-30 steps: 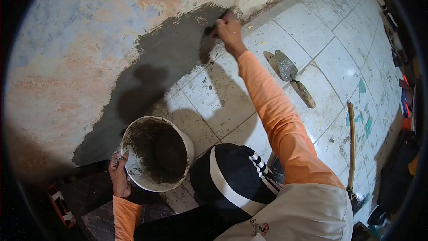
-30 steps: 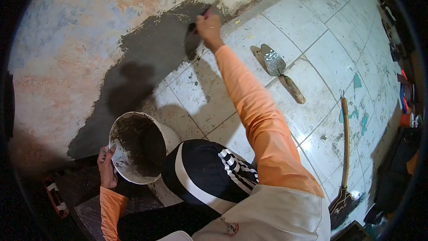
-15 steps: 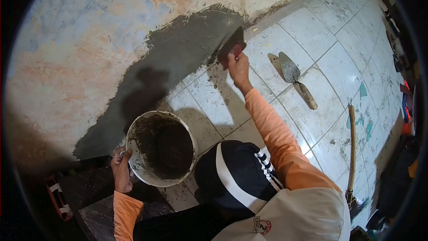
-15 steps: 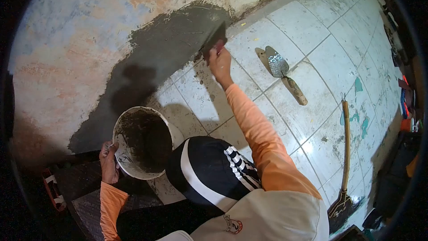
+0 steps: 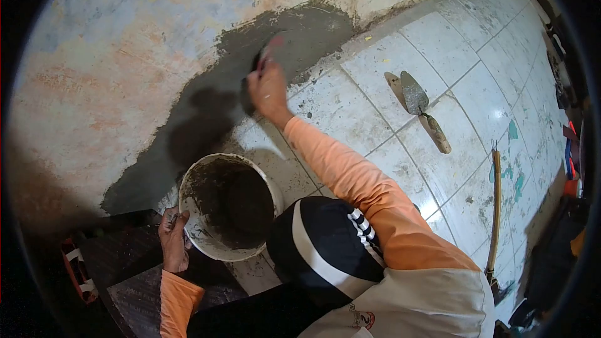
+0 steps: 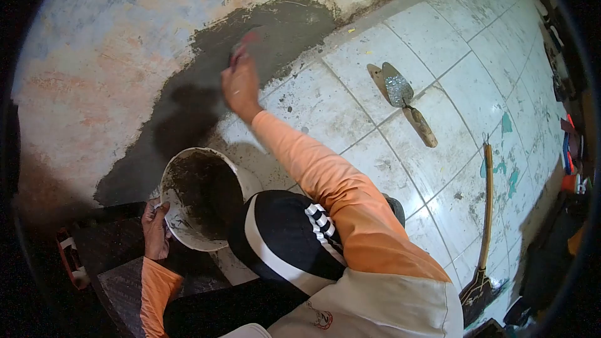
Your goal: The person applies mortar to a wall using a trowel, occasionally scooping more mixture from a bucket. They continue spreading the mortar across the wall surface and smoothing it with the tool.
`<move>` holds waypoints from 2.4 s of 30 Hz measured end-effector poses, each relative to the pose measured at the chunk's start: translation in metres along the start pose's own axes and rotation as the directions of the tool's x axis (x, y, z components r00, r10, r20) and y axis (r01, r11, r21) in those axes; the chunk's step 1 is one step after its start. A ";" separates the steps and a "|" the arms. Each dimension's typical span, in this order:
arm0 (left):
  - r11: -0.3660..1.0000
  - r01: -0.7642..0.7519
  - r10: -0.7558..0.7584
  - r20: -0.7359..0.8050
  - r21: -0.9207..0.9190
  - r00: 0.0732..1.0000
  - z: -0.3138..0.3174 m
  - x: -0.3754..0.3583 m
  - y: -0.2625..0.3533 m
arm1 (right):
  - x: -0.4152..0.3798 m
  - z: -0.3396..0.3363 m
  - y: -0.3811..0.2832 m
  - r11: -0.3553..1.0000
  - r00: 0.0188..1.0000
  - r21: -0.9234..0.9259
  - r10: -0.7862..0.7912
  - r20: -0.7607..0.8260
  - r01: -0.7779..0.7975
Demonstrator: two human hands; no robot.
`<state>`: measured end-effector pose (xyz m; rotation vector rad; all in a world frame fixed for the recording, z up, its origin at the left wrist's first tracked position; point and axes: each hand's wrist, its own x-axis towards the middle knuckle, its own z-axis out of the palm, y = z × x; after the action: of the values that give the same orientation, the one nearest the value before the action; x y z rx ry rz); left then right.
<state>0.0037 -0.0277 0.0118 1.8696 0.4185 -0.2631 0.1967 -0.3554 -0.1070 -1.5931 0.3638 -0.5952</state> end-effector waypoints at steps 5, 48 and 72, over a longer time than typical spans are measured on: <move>0.998 0.025 -0.026 -0.009 -0.052 1.000 0.000 0.001 0.000 | -0.045 0.028 -0.013 0.958 0.959 -0.041 -0.283 -0.007 0.282; 0.999 0.019 -0.021 -0.038 -0.043 0.999 -0.011 0.004 -0.016 | -0.009 0.025 -0.006 0.988 1.000 0.152 0.014 0.025 -0.017; 0.999 0.034 -0.035 -0.046 -0.022 0.998 -0.002 -0.003 -0.002 | -0.108 -0.011 -0.035 0.944 0.864 0.067 -0.324 0.386 0.323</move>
<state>0.0003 -0.0260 0.0115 1.8519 0.4843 -0.2376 0.0984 -0.2999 -0.0894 -1.7413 -0.2124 -0.5091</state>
